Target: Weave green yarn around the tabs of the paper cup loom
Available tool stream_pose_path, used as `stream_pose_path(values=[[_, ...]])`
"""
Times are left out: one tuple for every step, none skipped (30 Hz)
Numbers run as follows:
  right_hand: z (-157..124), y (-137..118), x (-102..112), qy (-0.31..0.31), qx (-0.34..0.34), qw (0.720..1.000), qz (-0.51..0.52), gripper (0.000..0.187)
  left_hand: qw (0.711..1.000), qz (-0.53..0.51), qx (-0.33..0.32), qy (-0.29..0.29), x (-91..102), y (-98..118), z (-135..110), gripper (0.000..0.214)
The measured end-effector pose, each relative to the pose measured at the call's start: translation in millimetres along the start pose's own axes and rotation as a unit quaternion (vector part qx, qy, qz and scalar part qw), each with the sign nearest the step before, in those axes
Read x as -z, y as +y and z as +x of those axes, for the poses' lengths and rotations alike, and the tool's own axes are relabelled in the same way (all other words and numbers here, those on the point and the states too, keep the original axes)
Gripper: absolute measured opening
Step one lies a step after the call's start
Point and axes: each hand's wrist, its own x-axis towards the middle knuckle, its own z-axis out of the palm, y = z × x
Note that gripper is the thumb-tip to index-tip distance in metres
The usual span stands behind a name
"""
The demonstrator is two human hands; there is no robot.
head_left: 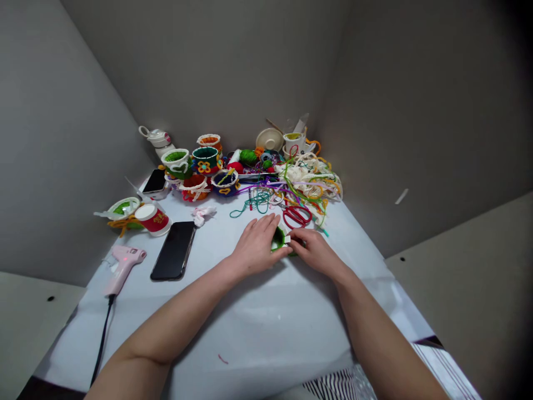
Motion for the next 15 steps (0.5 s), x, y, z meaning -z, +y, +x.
stream_pose_path(values=[[-0.2, 0.2, -0.2, -0.001, 0.0, 1.0, 0.0, 0.014, 1.0, -0.008, -0.012, 0.011, 4.2, -0.6, 0.6, 0.079], [-0.3, 0.4, -0.3, 0.0, -0.001, 1.0, -0.001, 0.014, 0.999, -0.015, -0.028, 0.028, 8.7, -1.7, 1.7, 0.075], [-0.4, 0.5, -0.4, -0.001, -0.002, 1.0, -0.002, 0.014, 0.997, -0.023, -0.047, 0.049, 12.9, -3.3, 3.4, 0.067], [-0.5, 0.6, -0.5, -0.002, -0.002, 1.0, -0.003, 0.014, 0.995, -0.031, -0.072, 0.068, 16.6, -5.3, 5.7, 0.058], [-0.6, 0.7, -0.5, -0.004, -0.002, 1.0, -0.003, 0.014, 0.991, -0.039, -0.102, 0.081, 19.4, -7.6, 8.4, 0.05], [-0.6, 0.8, -0.6, -0.006, -0.001, 1.0, -0.003, 0.015, 0.986, -0.046, -0.135, 0.083, 21.2, -10.1, 11.3, 0.044], [-0.6, 0.9, -0.6, -0.007, -0.001, 1.0, -0.004, 0.015, 0.982, -0.049, -0.167, 0.072, 22.0, -12.5, 13.9, 0.041], [-0.5, 0.9, -0.6, -0.008, -0.002, 1.0, -0.004, 0.016, 0.979, -0.046, -0.19, 0.051, 21.9, -14.7, 16.2, 0.04], [-0.5, 0.8, -0.6, -0.007, -0.003, 1.0, -0.004, 0.016, 0.978, -0.038, -0.202, 0.025, 21.0, -16.5, 17.7, 0.041], [-0.4, 0.6, -0.6, -0.006, -0.005, 1.0, -0.003, 0.017, 0.979, -0.027, -0.202, 0.0, 19.4, -17.9, 18.5, 0.044], [-0.3, 0.2, -0.5, -0.006, -0.007, 1.0, -0.001, 0.017, 0.981, -0.015, -0.194, -0.023, 17.4, -18.8, 18.6, 0.048], [-0.3, -0.4, -0.4, -0.007, -0.008, 1.0, 0.003, 0.017, 0.982, -0.004, -0.182, -0.042, 15.1, -19.2, 18.1, 0.053], [-0.3, -1.0, -0.3, -0.008, -0.008, 1.0, 0.008, 0.017, 0.984, 0.002, -0.17, -0.057, 12.6, -19.2, 17.2, 0.058], [-0.3, -1.6, -0.2, -0.011, -0.007, 1.0, 0.012, 0.017, 0.985, 0.006, -0.16, -0.068, 9.8, -18.9, 16.1, 0.061], [-0.3, -2.0, -0.1, -0.012, -0.006, 1.0, 0.015, 0.017, 0.986, 0.007, -0.151, -0.077, 7.0, -18.2, 15.0, 0.064]])
